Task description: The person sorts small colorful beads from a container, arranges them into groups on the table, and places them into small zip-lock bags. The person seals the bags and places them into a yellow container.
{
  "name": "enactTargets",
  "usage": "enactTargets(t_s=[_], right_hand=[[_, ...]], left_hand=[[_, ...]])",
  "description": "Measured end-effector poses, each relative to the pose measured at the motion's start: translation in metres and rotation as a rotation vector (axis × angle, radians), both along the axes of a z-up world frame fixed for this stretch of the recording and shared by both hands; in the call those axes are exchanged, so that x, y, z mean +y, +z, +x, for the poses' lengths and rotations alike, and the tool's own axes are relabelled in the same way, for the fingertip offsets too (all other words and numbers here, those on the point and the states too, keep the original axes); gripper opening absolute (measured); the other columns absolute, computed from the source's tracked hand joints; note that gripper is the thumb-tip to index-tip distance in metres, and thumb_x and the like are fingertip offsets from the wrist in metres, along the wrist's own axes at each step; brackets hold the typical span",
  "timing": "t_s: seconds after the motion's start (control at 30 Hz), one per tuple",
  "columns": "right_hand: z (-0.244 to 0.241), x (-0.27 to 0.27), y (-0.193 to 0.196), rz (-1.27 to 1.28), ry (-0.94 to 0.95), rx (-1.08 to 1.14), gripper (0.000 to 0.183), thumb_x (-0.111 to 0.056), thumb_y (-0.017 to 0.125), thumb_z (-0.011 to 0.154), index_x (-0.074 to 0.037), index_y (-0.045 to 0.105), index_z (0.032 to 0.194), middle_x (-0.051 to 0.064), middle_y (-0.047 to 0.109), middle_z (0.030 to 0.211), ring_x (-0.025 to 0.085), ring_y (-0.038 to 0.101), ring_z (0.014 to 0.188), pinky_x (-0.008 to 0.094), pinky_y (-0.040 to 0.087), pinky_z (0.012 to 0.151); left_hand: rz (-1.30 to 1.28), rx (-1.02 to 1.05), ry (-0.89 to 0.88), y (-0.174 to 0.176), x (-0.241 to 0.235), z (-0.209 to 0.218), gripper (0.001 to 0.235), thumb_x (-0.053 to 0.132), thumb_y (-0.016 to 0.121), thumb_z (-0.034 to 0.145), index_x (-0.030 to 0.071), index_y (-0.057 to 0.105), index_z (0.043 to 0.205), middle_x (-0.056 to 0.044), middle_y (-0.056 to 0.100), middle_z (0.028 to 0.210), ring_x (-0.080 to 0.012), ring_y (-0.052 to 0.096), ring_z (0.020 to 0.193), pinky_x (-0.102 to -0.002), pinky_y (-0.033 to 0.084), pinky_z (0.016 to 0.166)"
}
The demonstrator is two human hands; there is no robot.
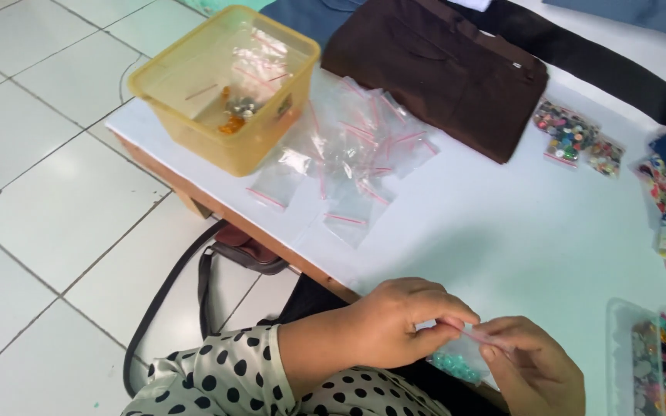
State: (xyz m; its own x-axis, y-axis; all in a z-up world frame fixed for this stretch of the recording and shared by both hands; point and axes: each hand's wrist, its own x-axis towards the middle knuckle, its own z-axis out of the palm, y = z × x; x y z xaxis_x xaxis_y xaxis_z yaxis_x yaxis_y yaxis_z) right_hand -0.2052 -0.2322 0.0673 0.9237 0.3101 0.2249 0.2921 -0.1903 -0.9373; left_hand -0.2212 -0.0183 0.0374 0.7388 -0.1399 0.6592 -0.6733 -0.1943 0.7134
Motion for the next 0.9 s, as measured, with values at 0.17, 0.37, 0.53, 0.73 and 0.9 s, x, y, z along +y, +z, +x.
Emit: enactTargets(t_s=[0.17, 0.37, 0.53, 0.73, 0.9], right_hand=[[-0.010, 0.027, 0.004, -0.031, 0.120, -0.120, 0.015, 0.002, 0.065, 0.088, -0.004, 0.073, 0.098, 0.014, 0.079, 0.097, 0.021, 0.077, 0.093, 0.028, 0.062, 0.083], [-0.014, 0.097, 0.049, -0.316, 0.054, -0.158, 0.011, -0.002, 0.068, 0.083, -0.007, 0.077, 0.079, 0.007, 0.079, 0.088, 0.013, 0.068, 0.074, 0.023, 0.025, 0.047], [0.022, 0.145, 0.067, -0.286, 0.347, -0.397, 0.007, -0.003, 0.067, 0.088, -0.004, 0.074, 0.090, 0.009, 0.076, 0.096, 0.018, 0.074, 0.091, 0.027, 0.057, 0.085], [0.060, 0.238, 0.104, -0.267, 0.427, -0.689, 0.008, 0.008, 0.069, 0.096, 0.007, 0.067, 0.104, 0.026, 0.064, 0.116, 0.030, 0.065, 0.108, 0.036, 0.053, 0.097], [0.095, 0.327, 0.114, -0.176, 0.356, -0.939, 0.010, 0.014, 0.073, 0.108, 0.006, 0.067, 0.109, 0.028, 0.058, 0.130, 0.034, 0.061, 0.123, 0.043, 0.049, 0.112]], left_hand=[[-0.326, 0.029, 0.076, -0.006, 0.030, -0.023, 0.024, 0.003, 0.081, 0.092, 0.010, 0.068, 0.112, -0.004, 0.073, 0.100, -0.0166, 0.071, 0.088, -0.027, 0.062, 0.079], [-0.174, -0.019, 0.063, 0.012, 0.091, -0.049, 0.011, 0.007, 0.068, 0.104, 0.011, 0.069, 0.114, -0.004, 0.073, 0.095, -0.0189, 0.070, 0.084, -0.029, 0.059, 0.077], [-0.154, -0.116, 0.148, 0.033, 0.147, -0.042, 0.011, 0.003, 0.067, 0.102, 0.007, 0.068, 0.112, -0.008, 0.072, 0.097, -0.0222, 0.071, 0.085, -0.033, 0.060, 0.080], [0.081, -0.332, 0.355, 0.091, 0.233, -0.028, 0.009, 0.002, 0.063, 0.104, 0.003, 0.067, 0.112, -0.011, 0.073, 0.095, -0.0244, 0.074, 0.088, -0.036, 0.063, 0.081], [0.315, -0.432, 0.643, 0.122, 0.310, -0.005, 0.013, -0.001, 0.058, 0.107, 0.006, 0.064, 0.117, -0.009, 0.069, 0.099, -0.0321, 0.067, 0.090, -0.042, 0.052, 0.082]])
